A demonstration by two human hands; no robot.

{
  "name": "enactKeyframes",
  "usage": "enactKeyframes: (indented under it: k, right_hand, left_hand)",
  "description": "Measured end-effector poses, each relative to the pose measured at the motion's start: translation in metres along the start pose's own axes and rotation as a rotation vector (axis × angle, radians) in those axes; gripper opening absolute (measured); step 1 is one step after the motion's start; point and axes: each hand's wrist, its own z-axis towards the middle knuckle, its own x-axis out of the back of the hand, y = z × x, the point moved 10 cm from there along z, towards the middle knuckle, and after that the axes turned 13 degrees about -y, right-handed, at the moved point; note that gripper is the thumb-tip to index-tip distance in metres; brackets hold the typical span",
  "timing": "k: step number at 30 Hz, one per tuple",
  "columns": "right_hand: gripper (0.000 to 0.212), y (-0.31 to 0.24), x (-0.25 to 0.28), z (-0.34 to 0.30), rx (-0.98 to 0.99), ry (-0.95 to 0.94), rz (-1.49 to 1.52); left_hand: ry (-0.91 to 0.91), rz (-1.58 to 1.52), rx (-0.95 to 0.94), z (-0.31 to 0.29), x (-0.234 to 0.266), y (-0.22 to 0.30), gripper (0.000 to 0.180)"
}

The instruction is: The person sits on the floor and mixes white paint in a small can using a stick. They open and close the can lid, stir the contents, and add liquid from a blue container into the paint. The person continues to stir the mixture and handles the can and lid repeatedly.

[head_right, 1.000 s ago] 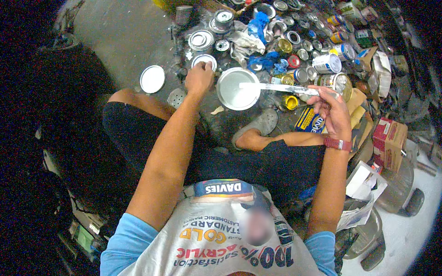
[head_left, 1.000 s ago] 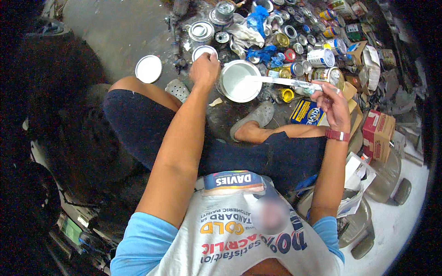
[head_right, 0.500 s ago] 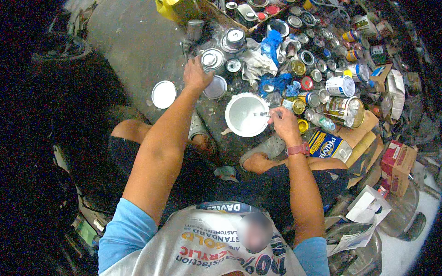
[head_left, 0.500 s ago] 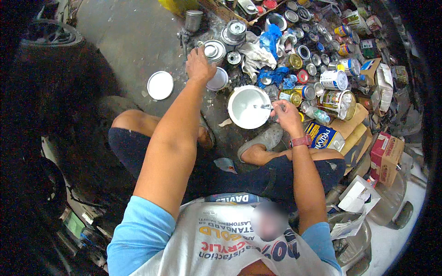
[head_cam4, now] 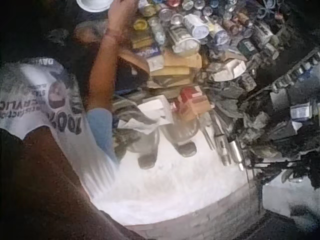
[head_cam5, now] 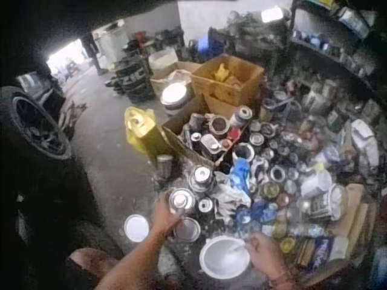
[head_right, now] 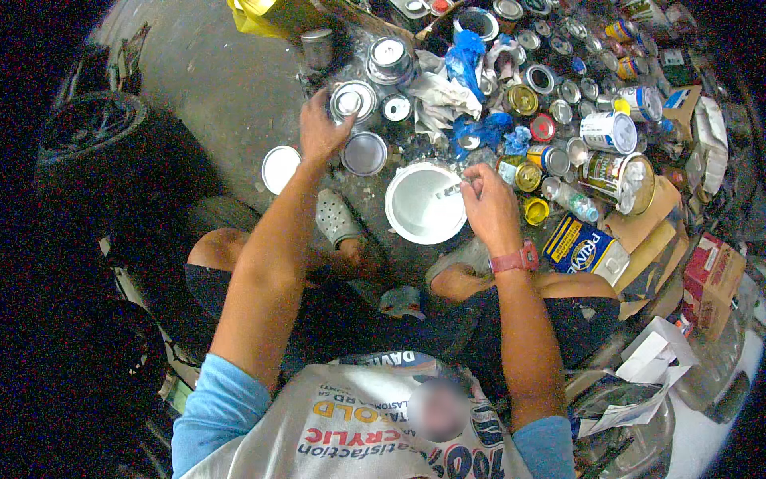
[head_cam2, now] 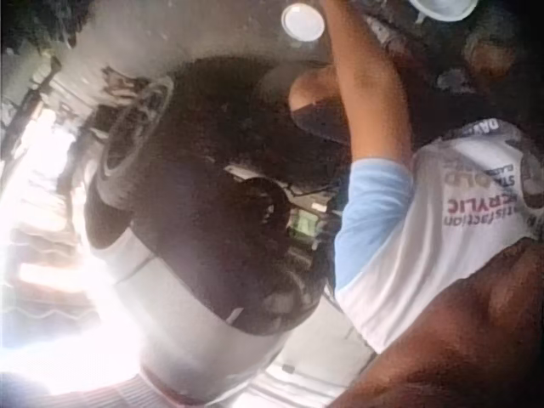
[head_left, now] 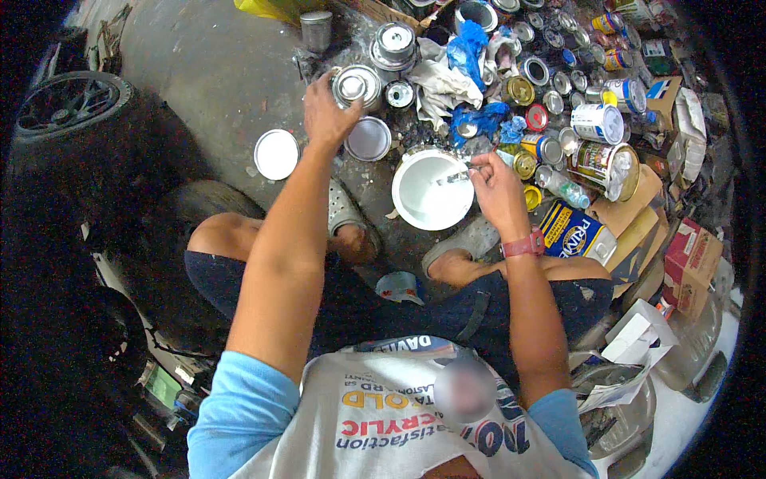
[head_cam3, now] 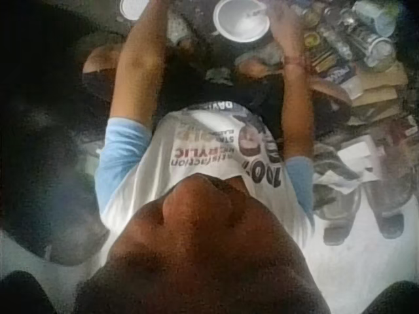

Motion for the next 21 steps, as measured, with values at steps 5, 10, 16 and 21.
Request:
enactKeyframes:
  k: [5,10,16,21]
  right_hand:
    - [0.028,-0.007,-0.001,0.003,0.051,0.036,-0.038]
    - [0.025,-0.013,-0.004,0.002,0.117,0.041,-0.019]
    - [0.023,-0.02,-0.005,-0.003,0.137,0.017,-0.034]
    - [0.02,-0.021,-0.013,-0.003,0.21,0.0,-0.031]
  left_hand:
    - [0.034,0.032,0.108,-0.093,-0.022,-0.011,0.093]
    - [-0.116,0.146,-0.116,-0.115,-0.043,0.025,0.104]
    - [-0.291,0.223,0.012,-0.096,-0.052,0.029,0.107]
    - [-0.273,0.207,0.033,-0.093,-0.054,0.026,0.11]
